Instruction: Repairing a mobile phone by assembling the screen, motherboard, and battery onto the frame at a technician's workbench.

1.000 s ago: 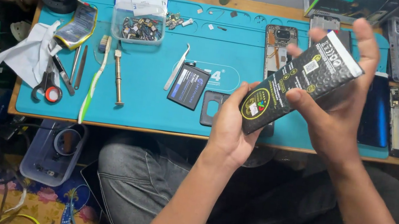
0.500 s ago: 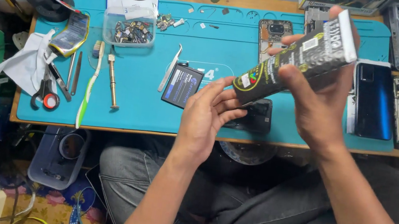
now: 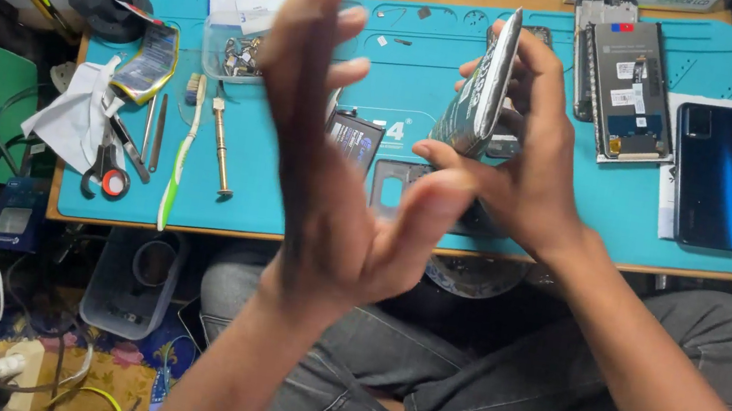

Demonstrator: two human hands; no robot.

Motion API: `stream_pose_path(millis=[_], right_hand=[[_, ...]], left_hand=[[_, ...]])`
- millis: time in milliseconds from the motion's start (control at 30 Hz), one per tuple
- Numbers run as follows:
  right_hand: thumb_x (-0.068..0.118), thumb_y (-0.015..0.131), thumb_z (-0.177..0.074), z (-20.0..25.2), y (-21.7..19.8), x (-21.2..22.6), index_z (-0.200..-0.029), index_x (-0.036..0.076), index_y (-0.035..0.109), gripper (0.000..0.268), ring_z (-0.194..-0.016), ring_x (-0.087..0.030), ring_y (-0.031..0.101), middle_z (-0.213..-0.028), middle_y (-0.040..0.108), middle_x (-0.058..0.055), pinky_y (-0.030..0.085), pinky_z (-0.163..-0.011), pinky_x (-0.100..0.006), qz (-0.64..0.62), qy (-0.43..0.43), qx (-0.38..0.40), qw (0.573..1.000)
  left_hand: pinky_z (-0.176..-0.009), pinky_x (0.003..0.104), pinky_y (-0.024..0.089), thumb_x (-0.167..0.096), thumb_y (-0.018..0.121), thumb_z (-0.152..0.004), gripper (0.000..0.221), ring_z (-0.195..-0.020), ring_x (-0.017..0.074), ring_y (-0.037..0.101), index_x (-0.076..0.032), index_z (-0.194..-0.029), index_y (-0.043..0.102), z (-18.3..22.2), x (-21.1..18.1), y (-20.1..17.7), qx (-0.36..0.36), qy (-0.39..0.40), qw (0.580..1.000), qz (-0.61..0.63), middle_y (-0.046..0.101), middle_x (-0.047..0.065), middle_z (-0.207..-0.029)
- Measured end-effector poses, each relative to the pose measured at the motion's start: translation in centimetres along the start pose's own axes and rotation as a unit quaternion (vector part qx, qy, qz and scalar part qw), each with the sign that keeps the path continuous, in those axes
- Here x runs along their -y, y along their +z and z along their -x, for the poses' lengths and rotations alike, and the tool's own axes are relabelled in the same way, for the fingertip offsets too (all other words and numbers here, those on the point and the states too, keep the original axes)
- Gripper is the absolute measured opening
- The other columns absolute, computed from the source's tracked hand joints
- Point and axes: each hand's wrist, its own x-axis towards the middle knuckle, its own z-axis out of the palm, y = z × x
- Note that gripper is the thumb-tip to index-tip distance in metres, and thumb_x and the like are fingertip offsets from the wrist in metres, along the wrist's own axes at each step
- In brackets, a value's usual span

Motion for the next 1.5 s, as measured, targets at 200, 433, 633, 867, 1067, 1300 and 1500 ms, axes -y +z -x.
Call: stream_pose_path(millis=[200, 433, 633, 867, 1067, 1300, 1500], right_hand=[[0.01, 0.101, -0.085, -0.3, -0.3, 0.2, -0.157, 0.005, 0.035, 0.097, -0.13, -0.023, 0.057, -0.148, 0.054, -0.013, 0.052, -0.112, -0.038, 0.019, -0.003, -0.009, 1.0], [0.017, 0.094, -0.092, -0.7, -0.7, 0.3, -0.155, 0.004, 0.034, 0.089, -0.134, -0.025, 0.053, -0.15, 0.052, -0.019, 0.049, -0.113, -0.038, -0.018, -0.016, 0.017, 1.0], [-0.002, 0.08, -0.111, -0.2, -2.0, -1.2, -0.158, 0.011, 0.03, 0.07, -0.129, -0.037, 0.068, -0.147, 0.057, -0.025, 0.061, -0.112, -0.046, -0.143, -0.044, -0.011, 0.989], [0.016, 0.07, -0.102, 1.3, -2.4, 2.1, -0.162, 0.021, 0.045, 0.065, -0.148, -0.043, 0.071, -0.147, 0.072, -0.021, 0.058, -0.133, -0.057, -0.486, 0.224, -0.217, 0.817], [0.016, 0.058, -0.102, 3.9, -3.4, 3.0, -0.164, 0.018, 0.042, 0.064, -0.144, -0.04, 0.061, -0.148, 0.063, -0.022, 0.052, -0.121, -0.057, -0.5, 0.266, -0.175, 0.805], [0.005, 0.055, -0.106, 6.7, -7.7, 1.2, -0.165, 0.013, 0.042, 0.061, -0.127, -0.012, 0.059, -0.146, 0.065, -0.019, 0.048, -0.11, -0.024, -0.241, 0.273, -0.161, 0.917], [0.026, 0.076, -0.093, 7.2, -10.5, 2.7, -0.159, 0.0, 0.045, 0.077, -0.159, -0.036, 0.042, -0.17, 0.041, -0.021, 0.038, -0.128, -0.057, 0.117, 0.111, -0.003, 0.987]], left_hand=[[-0.161, 0.059, 0.032, -0.058, 0.048, -0.121, 0.067, -0.183, 0.0461, 0.036, -0.023, -0.176, 0.037, -2.9, 1.2, -0.8, 0.257, 0.128, 0.951, -0.113, 0.032, 0.025, -0.187], [-0.153, 0.061, 0.038, -0.057, 0.05, -0.122, 0.062, -0.178, 0.0403, 0.032, -0.026, -0.175, 0.039, -3.4, 2.0, -0.7, 0.291, 0.138, 0.938, -0.126, 0.031, 0.02, -0.185], [-0.138, 0.05, 0.056, -0.041, 0.058, -0.123, 0.054, -0.161, 0.0356, 0.061, -0.014, -0.166, 0.041, -2.2, 1.4, -0.5, 0.142, 0.076, 0.986, -0.039, 0.054, 0.011, -0.171], [-0.08, 0.029, 0.065, -0.06, 0.068, -0.077, 0.108, -0.116, 0.0203, 0.072, -0.008, -0.166, 0.036, 0.4, 1.5, 3.3, 0.153, -0.415, 0.861, 0.25, 0.064, 0.022, -0.14], [-0.064, 0.025, 0.043, -0.02, 0.08, -0.089, 0.048, -0.083, 0.0052, 0.063, -0.004, -0.133, 0.067, 3.7, 2.8, 5.1, 0.083, -0.49, 0.812, 0.305, 0.076, 0.002, -0.094], [-0.083, 0.027, 0.061, -0.011, 0.079, -0.092, 0.04, -0.091, 0.0107, 0.069, -0.001, -0.131, 0.074, 4.2, 3.0, 4.9, 0.078, -0.447, 0.848, 0.274, 0.079, 0.007, -0.104], [-0.085, 0.028, 0.063, -0.018, 0.078, -0.093, 0.042, -0.089, 0.0098, 0.067, 0.0, -0.131, 0.073, 2.9, 1.7, 6.0, 0.133, -0.404, 0.88, 0.21, 0.076, 0.004, -0.098]])
